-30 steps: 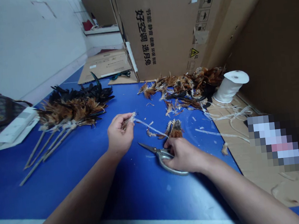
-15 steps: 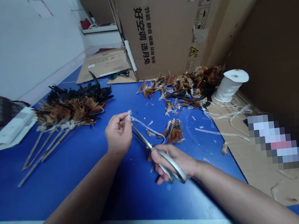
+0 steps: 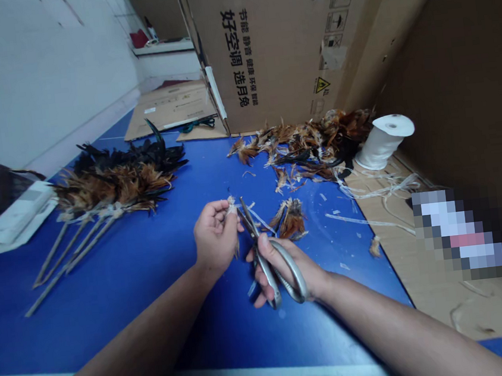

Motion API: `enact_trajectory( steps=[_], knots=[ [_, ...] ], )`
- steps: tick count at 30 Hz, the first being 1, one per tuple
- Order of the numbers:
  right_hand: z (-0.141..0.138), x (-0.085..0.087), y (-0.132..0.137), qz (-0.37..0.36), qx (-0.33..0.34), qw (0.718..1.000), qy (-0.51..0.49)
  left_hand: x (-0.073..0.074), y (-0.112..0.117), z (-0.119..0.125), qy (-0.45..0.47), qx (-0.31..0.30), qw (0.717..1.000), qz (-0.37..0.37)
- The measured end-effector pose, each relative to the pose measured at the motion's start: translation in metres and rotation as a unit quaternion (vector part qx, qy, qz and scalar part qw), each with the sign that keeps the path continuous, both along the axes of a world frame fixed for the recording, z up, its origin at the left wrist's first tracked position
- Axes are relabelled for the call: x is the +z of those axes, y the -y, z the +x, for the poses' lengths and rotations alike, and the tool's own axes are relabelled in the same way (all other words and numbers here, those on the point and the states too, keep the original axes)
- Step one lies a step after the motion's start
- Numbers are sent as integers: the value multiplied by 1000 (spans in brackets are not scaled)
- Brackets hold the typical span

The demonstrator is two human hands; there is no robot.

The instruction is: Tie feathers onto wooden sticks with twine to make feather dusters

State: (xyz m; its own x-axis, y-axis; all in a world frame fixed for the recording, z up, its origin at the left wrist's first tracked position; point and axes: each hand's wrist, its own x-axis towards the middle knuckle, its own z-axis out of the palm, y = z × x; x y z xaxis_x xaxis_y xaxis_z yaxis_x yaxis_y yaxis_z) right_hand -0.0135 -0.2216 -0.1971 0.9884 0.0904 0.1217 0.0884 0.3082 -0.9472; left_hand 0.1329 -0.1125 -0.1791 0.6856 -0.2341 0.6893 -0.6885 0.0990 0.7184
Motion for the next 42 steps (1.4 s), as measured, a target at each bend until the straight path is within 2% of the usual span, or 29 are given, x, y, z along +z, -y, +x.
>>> enact_trajectory(
  steps=[3,9,14,21,28,37,42],
  knots=[
    [1,-1,0,-1,-10,1000,-4,-2,3,-8,-35,-28,999,-11],
    [1,0,0,-28,-50,998,-12,-4,6,-13,-36,-52,998,-18],
    [2,0,1,-30,-55,998,-18,-6,6,-17,-41,-76,996,-20],
    [1,1,1,-7,-55,998,-23,-5,5,-17,-43,-75,996,-17],
    [0,6,-1,-32,-69,996,-39,-4,4,-17,-38,-82,996,-20],
    [2,-1,2,-42,-75,996,-23,-4,4,-18,-48,-99,994,-18],
    [-1,0,8,-80,-74,994,11,1,2,-9,-41,-55,998,1]
  ],
)
